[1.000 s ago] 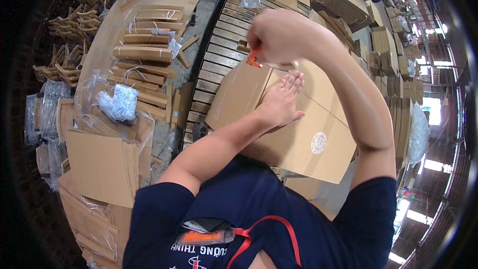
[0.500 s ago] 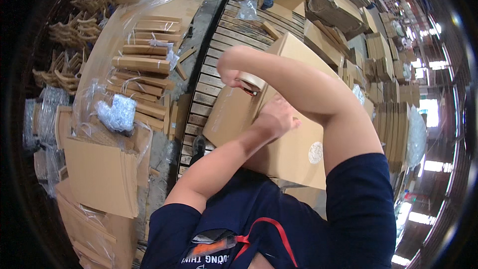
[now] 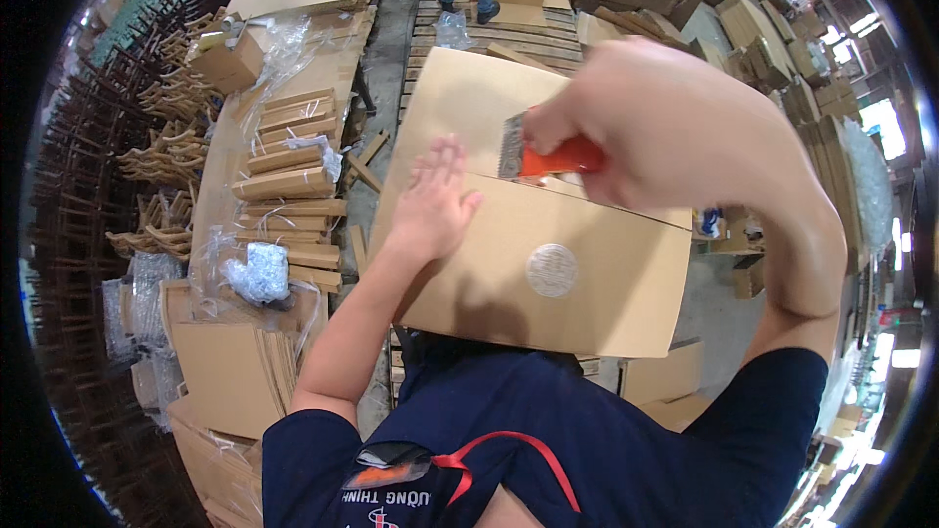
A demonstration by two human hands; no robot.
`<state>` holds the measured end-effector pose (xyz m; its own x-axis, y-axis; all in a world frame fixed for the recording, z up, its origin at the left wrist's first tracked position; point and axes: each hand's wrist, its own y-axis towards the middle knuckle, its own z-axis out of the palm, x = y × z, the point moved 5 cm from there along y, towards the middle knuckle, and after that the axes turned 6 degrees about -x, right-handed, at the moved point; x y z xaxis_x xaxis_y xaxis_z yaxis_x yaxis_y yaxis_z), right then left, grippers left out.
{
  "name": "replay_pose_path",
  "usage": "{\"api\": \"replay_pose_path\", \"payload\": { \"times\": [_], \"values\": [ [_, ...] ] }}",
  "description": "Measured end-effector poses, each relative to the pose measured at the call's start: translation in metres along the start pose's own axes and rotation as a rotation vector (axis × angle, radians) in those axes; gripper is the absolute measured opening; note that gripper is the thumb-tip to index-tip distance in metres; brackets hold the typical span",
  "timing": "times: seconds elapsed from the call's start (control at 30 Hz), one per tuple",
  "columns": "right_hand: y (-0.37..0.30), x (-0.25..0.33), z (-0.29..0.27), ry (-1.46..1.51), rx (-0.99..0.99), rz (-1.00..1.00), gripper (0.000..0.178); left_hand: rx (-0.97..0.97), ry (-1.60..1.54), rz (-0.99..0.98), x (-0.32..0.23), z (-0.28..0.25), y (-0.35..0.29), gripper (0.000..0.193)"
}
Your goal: The person seals a cardboard box on a conveyor using a handheld tape dispenser, then moves to a nearby table to tape bubble wrap and cardboard pieces. The person repeatedly applies tape to the box and other items, then places the sealed box aside.
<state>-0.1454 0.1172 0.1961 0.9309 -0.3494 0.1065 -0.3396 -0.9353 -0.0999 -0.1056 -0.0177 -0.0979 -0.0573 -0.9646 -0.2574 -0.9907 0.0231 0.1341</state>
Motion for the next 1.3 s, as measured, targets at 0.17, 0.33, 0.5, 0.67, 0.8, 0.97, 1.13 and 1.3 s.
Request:
{"api": "replay_pose_path", "payload": {
  "times": [0.17,0.33,0.5,0.67,0.8,0.97,1.13,1.3],
  "values": [
    [-0.172,-0.054,0.009,0.078,-0.183,-0.019,0.033,-0.206,0.153,-0.200,-0.030,0.013,-0.002,0.067],
    [-0.264,-0.120,0.076,0.204,-0.271,0.000,0.028,-0.344,0.128,-0.338,-0.095,0.017,-0.025,0.053],
    [-0.274,-0.174,0.150,0.307,-0.175,0.027,0.017,-0.538,0.083,-0.404,-0.167,0.019,-0.066,0.038],
    [-0.247,-0.186,0.198,0.354,-0.121,0.007,0.016,-0.689,-0.093,-0.569,-0.146,0.011,-0.083,0.027],
    [-0.223,-0.185,0.216,0.269,-0.117,0.007,0.017,-0.499,-0.144,-0.943,-0.098,0.012,-0.035,0.033],
    [-0.222,-0.156,0.197,0.293,-0.151,-0.084,0.014,-0.464,0.347,-0.899,-0.014,-0.054,-0.002,0.078],
    [-0.218,-0.171,0.208,0.297,-0.149,-0.050,0.013,-0.291,0.559,-0.640,-0.067,0.024,0.051,0.096],
    [-0.207,-0.165,0.217,0.168,-0.110,-0.025,0.016,-0.210,0.261,-0.489,-0.200,0.099,0.073,0.092]
  ]
}}
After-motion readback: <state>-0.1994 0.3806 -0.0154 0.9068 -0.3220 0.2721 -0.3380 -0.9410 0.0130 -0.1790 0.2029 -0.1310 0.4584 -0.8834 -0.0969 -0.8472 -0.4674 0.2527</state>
